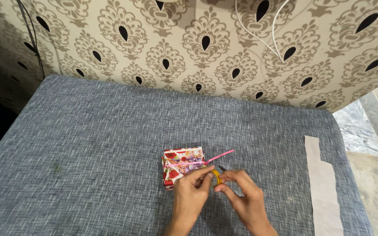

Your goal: The person wraps a small box with floral-patterned paper, ties a pink ribbon around it, and secures the ribbon with tape. They use scissors to trim the ribbon ends and adjust the bow before placing the finished gift on the table.

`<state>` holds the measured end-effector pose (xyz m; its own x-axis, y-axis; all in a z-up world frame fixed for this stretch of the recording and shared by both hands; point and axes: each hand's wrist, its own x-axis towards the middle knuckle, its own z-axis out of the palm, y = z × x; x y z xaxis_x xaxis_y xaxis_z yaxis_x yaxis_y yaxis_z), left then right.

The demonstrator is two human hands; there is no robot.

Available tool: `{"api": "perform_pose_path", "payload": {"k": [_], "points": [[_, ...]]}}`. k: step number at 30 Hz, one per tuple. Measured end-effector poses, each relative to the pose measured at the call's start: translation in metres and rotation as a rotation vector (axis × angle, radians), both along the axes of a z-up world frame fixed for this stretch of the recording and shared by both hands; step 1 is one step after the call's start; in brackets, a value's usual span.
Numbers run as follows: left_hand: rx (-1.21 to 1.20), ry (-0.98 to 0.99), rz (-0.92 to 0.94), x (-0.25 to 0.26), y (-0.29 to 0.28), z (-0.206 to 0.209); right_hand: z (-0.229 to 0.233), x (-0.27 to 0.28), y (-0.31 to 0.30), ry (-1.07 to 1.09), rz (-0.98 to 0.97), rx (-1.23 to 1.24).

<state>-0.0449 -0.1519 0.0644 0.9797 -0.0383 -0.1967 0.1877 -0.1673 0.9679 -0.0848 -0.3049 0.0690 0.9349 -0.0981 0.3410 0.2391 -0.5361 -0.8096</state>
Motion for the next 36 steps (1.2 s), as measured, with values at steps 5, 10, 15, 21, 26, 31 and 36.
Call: {"api": "perform_pose_path", "payload": {"k": [5, 10, 15, 21, 26, 31, 36], "points": [[-0.124, -0.034, 0.051, 0.002, -0.001, 0.007, 0.014, 0.003, 0.002, -0.050, -0.014, -0.034], [-0.083, 0.026, 0.075, 0.003, -0.002, 0.016, 0.025, 0.009, 0.001, 0.020, 0.008, -0.016], [-0.050, 0.032, 0.101, 0.003, -0.005, 0.015, 0.024, 0.010, -0.001, 0.105, -0.006, 0.024], [0.024, 0.010, 0.070, 0.006, -0.006, 0.014, 0.023, 0.010, 0.003, 0.038, 0.046, 0.044], [0.028, -0.036, 0.084, 0.010, -0.007, 0.018, 0.022, 0.012, 0.002, 0.105, -0.009, 0.022], [-0.013, -0.095, 0.063, 0.014, -0.007, 0.017, 0.015, 0.014, 0.001, 0.125, -0.015, 0.176], [-0.062, -0.079, -0.073, 0.019, -0.002, 0.021, 0.023, 0.019, -0.011, 0.270, -0.034, 0.127]]}}
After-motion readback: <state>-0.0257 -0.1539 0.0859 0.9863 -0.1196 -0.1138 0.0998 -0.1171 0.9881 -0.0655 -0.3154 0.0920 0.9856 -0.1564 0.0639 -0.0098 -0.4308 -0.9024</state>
